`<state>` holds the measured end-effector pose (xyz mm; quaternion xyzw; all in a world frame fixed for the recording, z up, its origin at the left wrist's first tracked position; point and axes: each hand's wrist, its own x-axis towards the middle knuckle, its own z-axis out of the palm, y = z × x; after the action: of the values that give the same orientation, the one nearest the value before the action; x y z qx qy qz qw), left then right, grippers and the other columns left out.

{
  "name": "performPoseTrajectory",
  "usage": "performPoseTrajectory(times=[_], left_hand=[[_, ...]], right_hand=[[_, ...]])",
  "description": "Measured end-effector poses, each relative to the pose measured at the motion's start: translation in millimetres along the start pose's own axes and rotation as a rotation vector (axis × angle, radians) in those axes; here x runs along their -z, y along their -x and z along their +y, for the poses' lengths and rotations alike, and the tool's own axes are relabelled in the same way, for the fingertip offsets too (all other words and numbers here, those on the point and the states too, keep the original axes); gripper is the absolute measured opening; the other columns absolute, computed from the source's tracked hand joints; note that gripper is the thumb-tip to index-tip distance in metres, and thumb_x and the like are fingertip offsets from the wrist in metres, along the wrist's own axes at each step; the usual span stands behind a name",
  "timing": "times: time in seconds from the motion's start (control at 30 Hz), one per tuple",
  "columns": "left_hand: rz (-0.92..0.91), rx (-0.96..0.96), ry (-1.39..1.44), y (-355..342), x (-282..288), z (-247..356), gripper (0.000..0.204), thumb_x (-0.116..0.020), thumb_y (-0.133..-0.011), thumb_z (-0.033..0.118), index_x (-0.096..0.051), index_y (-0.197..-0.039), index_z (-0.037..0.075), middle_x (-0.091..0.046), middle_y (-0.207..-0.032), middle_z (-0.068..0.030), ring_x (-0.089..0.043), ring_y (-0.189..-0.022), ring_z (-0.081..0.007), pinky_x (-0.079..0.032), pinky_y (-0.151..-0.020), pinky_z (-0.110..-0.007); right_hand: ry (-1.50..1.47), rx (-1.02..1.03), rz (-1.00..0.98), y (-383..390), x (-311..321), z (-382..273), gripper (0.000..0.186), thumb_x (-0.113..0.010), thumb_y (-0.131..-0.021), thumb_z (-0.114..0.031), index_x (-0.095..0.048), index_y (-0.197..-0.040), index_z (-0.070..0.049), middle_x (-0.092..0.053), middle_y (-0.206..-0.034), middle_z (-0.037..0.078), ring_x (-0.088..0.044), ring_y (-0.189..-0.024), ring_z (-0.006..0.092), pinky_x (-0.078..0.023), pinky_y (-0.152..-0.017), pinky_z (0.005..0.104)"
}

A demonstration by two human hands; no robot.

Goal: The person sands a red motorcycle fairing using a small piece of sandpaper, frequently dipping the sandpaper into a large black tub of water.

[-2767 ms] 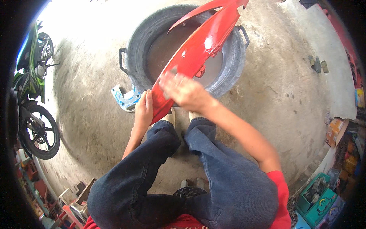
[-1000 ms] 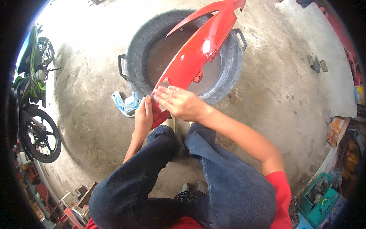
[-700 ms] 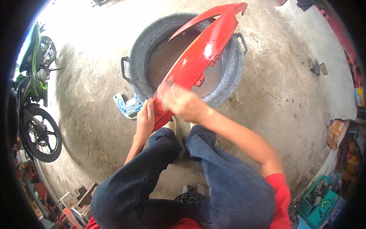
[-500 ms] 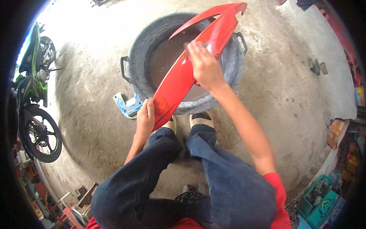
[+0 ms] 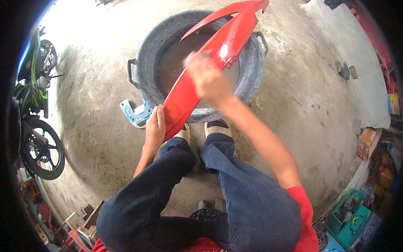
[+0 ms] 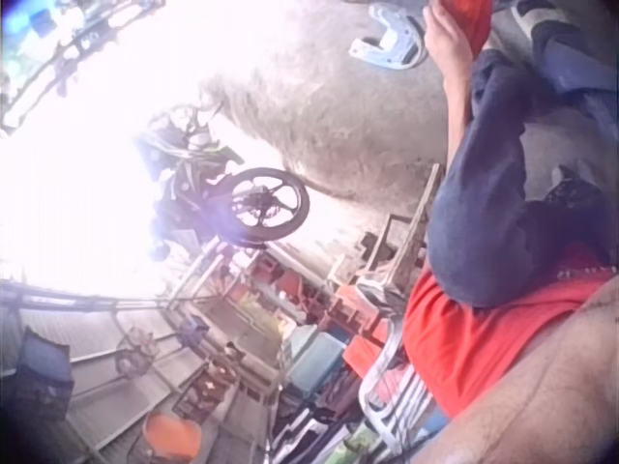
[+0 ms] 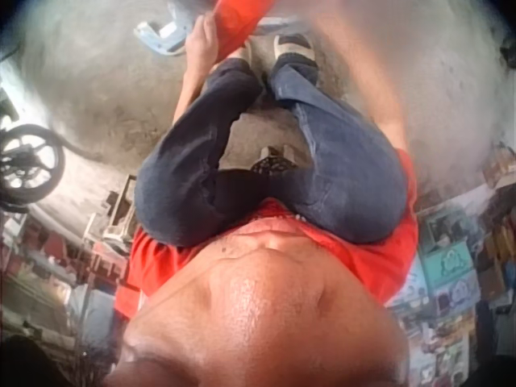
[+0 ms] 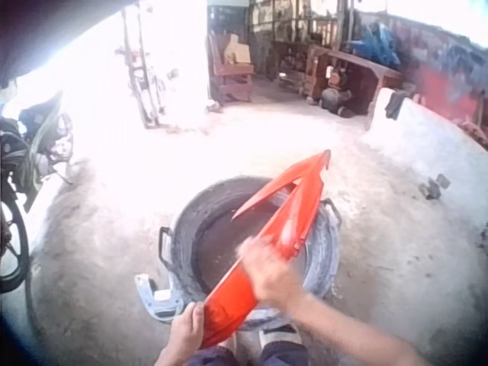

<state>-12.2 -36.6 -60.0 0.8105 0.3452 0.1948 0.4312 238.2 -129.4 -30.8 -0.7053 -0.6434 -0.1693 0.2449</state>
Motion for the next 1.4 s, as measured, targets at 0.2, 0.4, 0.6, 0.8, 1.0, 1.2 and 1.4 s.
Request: performPoseTrajectory(times=[0.2,0.4,0.6,0.8,1.0,1.2,1.4], left_hand=[[0.007,0.007,-0.035,0,7,1,0.033,-0.045,-0.115,0.030,-0.060,-0.104,0.003,-0.062,-0.079,-0.0278,-0.063,-0.075,-0.0501,-0.043,-0.062,-0.054],[-0.013,0.015,-0.041,0,4,-5,0.033,-0.045,-0.115,0.030,-0.060,-0.104,0.003,-0.061,-0.079,-0.0279,-0.062,-0.075,-0.0502,-0.043,-0.062,-0.054],[-0.011,0.014,-0.030,-1,2,1,0.034,-0.044,-0.115,0.031,-0.060,-0.104,0.002,-0.062,-0.080,-0.0285,-0.062,-0.076,-0.0508,-0.043,-0.063,-0.054],[0.011,0.008,-0.036,0,6,-2,0.033,-0.044,-0.115,0.030,-0.060,-0.106,0.003,-0.062,-0.080,-0.0288,-0.063,-0.077,-0.0505,-0.044,-0.063,-0.053],[-0.015,0.040,-0.019,-1,1,1,0.033,-0.044,-0.115,0.030,-0.061,-0.106,0.003,-0.062,-0.080,-0.0287,-0.063,-0.078,-0.0509,-0.045,-0.063,-0.053],[0.008,-0.004,0.034,-1,3,4,0.033,-0.045,-0.115,0.030,-0.060,-0.105,0.003,-0.061,-0.079,-0.0284,-0.062,-0.076,-0.0510,-0.044,-0.062,-0.053],[0.005,0.017,-0.015,0,4,1,0.033,-0.045,-0.115,0.030,-0.060,-0.106,0.002,-0.060,-0.079,-0.0278,-0.061,-0.075,-0.0509,-0.044,-0.063,-0.052]], right_hand=[[-0.033,0.135,-0.012,1,10,-16,0.042,-0.056,-0.100,-0.018,-0.065,-0.137,0.001,-0.068,-0.138,0.019,-0.065,-0.130,0.0319,-0.050,-0.112,0.0434],[-0.019,-0.077,0.013,23,8,-19,0.046,-0.055,-0.099,-0.016,-0.064,-0.141,0.000,-0.063,-0.146,0.020,-0.059,-0.139,0.0324,-0.046,-0.117,0.0458],[0.067,0.010,-0.158,35,21,-26,0.050,-0.050,-0.097,-0.010,-0.059,-0.143,0.005,-0.060,-0.149,0.022,-0.058,-0.140,0.0334,-0.047,-0.117,0.0466],[-0.103,0.118,-0.083,39,7,-67,0.049,-0.052,-0.098,-0.014,-0.059,-0.142,0.006,-0.060,-0.146,0.026,-0.056,-0.141,0.0359,-0.042,-0.120,0.0482],[0.052,-0.051,-0.076,29,24,-31,0.053,-0.054,-0.096,-0.015,-0.056,-0.145,0.005,-0.060,-0.147,0.025,-0.054,-0.142,0.0367,-0.044,-0.118,0.0473],[-0.190,0.207,-0.122,51,14,-83,0.052,-0.055,-0.096,-0.015,-0.058,-0.144,0.004,-0.062,-0.144,0.023,-0.063,-0.132,0.0325,-0.050,-0.112,0.0456],[0.162,-0.057,-0.039,5,19,-15,0.050,-0.051,-0.100,-0.017,-0.056,-0.143,0.008,-0.060,-0.146,0.026,-0.058,-0.137,0.0346,-0.044,-0.118,0.0463]])
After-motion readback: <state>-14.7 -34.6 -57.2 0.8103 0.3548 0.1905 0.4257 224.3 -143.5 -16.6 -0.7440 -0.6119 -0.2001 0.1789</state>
